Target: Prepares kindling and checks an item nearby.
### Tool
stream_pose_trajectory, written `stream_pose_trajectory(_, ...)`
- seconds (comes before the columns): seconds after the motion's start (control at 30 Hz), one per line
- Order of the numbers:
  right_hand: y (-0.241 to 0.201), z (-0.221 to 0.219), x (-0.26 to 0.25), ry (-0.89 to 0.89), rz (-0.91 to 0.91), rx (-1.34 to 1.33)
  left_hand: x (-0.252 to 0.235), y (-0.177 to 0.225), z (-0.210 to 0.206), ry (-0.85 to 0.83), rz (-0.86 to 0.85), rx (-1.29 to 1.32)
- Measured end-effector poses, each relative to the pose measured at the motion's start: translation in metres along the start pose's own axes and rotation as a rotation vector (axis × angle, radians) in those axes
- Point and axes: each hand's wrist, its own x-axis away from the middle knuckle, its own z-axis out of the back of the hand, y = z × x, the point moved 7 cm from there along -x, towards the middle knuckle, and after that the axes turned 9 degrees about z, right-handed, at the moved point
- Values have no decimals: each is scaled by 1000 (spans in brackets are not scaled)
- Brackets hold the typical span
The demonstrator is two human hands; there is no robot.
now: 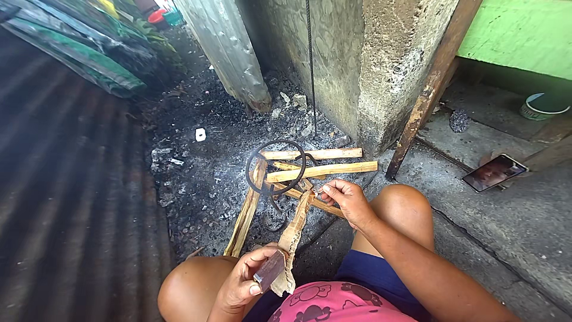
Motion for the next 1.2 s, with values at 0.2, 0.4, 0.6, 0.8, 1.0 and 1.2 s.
stream_pose_trajectory(0.2, 1, 0, 0, -5, -4, 2, 0, 0, 0, -3, -1, 1)
stream_pose_trajectory(0.4, 3, 0, 0, 12, -21, -25, 1, 0, 1, 3, -2, -12)
stream_pose_trajectory(0.6, 7, 2, -1, 57, -101, -169, 0, 3, 1, 4, 2, -6)
stream_pose_trajectory(0.8, 5, 3, -1, 69, -105, -183, -4, 3, 1, -11, 9, -18)
stream_pose_trajectory(1.0, 6, 4, -2, 64, -112, -176, -6, 5, 0, -8, 3, -32)
stream_pose_trajectory(1.2, 5, 1, -6, 43, -160, -135, 3, 13, 11, 47, -17, -86)
